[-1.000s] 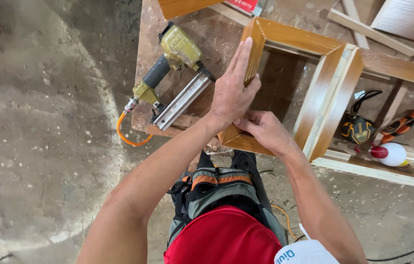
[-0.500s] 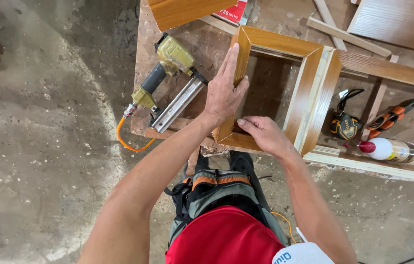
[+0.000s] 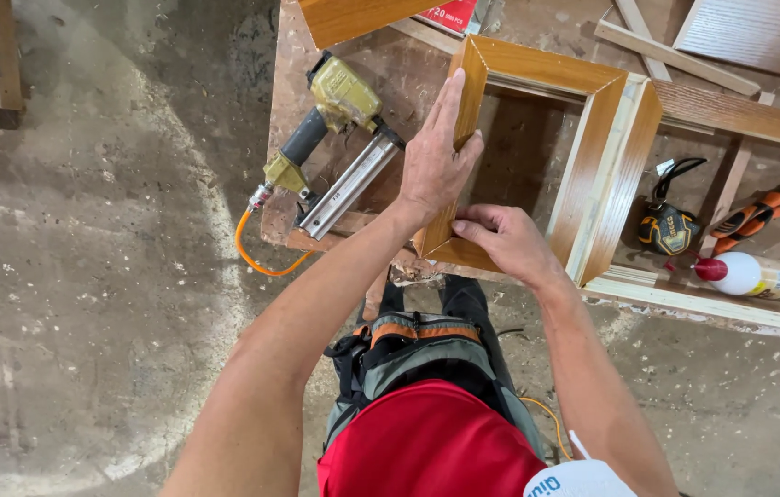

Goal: Cutting wooden strips using a miter saw and assembling them into a frame structure using a nail gun and glue.

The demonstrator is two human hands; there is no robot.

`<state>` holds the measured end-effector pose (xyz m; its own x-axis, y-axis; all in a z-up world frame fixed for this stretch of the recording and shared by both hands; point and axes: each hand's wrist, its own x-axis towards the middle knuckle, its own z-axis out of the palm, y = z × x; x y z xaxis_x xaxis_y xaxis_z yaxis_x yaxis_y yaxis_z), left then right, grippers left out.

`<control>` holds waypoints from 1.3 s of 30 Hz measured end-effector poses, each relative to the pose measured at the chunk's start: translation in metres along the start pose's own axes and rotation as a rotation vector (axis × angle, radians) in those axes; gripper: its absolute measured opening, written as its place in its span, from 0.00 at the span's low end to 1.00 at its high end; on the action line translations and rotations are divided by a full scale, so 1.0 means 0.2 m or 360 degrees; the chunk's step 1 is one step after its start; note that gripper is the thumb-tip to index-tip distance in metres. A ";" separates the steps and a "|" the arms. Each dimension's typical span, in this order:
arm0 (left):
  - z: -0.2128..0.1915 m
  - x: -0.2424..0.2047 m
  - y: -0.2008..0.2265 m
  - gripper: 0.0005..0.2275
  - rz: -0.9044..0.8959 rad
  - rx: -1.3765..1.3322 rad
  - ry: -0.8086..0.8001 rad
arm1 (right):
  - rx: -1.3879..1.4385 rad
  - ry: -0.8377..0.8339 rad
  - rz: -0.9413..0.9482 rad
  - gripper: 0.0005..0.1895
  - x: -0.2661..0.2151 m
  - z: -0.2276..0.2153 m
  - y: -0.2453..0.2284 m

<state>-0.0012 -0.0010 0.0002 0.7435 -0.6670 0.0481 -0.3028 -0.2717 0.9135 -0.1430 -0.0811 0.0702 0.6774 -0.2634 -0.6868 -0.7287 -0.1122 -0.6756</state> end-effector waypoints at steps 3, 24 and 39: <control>0.01 0.00 -0.02 0.37 0.0065 0.0014 0.0037 | 0.0177 0.0066 0.0051 0.16 0.03 0.01 0.05; 0.00 0.01 0.05 0.38 0.0044 0.0013 0.0145 | 0.0062 0.0489 -0.0159 0.12 0.02 0.08 0.02; -0.07 0.03 0.13 0.38 -0.0034 -0.0062 0.0033 | -0.0457 0.0975 -0.0030 0.15 -0.01 0.18 -0.06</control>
<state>0.0040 -0.0014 0.0294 0.7617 -0.6469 0.0361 -0.2633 -0.2581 0.9295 -0.1318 -0.0455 0.0706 0.5725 -0.7451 -0.3421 -0.7724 -0.3500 -0.5300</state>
